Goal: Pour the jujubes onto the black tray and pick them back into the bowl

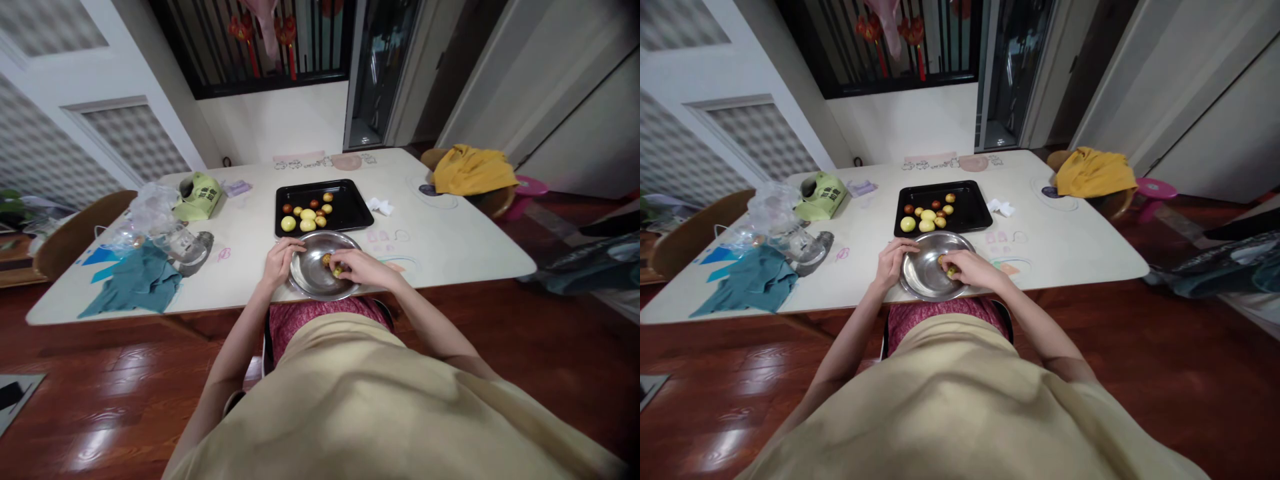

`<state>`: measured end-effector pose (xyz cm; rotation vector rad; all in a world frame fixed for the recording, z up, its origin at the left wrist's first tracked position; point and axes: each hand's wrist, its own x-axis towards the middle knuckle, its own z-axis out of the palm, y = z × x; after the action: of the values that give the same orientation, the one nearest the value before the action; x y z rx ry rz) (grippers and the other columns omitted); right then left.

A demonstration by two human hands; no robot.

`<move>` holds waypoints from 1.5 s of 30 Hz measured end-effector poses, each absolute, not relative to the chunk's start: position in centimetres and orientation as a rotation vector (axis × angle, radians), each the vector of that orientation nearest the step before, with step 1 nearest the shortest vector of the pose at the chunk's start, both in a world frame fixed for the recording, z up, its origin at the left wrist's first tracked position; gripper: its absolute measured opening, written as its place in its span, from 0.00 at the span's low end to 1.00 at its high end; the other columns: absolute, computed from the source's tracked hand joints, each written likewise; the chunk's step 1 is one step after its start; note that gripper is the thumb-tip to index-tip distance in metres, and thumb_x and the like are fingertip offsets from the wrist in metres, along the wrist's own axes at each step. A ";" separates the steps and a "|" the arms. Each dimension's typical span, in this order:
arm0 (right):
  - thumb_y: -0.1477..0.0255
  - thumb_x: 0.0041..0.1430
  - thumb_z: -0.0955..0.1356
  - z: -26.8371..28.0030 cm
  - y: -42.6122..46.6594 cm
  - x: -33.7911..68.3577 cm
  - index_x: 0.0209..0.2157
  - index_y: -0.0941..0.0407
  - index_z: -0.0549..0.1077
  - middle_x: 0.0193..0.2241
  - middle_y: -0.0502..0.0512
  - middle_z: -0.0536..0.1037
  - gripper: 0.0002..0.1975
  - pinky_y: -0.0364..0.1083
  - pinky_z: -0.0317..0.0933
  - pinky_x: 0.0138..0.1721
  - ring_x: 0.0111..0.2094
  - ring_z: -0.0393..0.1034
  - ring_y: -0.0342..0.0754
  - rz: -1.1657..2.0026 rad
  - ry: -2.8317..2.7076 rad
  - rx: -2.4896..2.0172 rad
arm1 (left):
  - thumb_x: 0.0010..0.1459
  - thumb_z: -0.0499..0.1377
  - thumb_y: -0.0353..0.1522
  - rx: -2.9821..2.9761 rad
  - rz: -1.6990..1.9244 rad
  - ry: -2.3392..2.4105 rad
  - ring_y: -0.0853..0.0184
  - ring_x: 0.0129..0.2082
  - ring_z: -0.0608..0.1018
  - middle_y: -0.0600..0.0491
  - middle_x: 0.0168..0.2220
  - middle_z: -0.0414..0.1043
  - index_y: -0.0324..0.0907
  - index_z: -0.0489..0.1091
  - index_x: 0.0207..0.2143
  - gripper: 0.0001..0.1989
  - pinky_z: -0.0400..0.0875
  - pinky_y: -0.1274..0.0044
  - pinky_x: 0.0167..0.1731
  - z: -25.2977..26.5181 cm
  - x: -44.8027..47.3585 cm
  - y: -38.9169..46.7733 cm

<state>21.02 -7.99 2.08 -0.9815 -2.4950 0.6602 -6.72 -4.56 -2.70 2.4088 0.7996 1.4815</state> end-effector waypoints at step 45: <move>0.62 0.80 0.54 -4.8 -7.8 22.1 0.28 0.52 0.75 0.30 0.56 0.82 0.29 0.58 0.67 0.51 0.38 0.76 0.54 0.332 -1.941 -0.658 | 0.50 0.66 0.25 2.468 0.620 1.481 0.57 0.43 0.82 0.45 0.43 0.84 0.38 0.81 0.41 0.13 0.77 0.67 0.52 3.3 -5.0 14.8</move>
<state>22.06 -7.76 -4.78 -0.6582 -1.9407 0.3320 -5.02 14.82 3.27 2.4675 1.4811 0.6197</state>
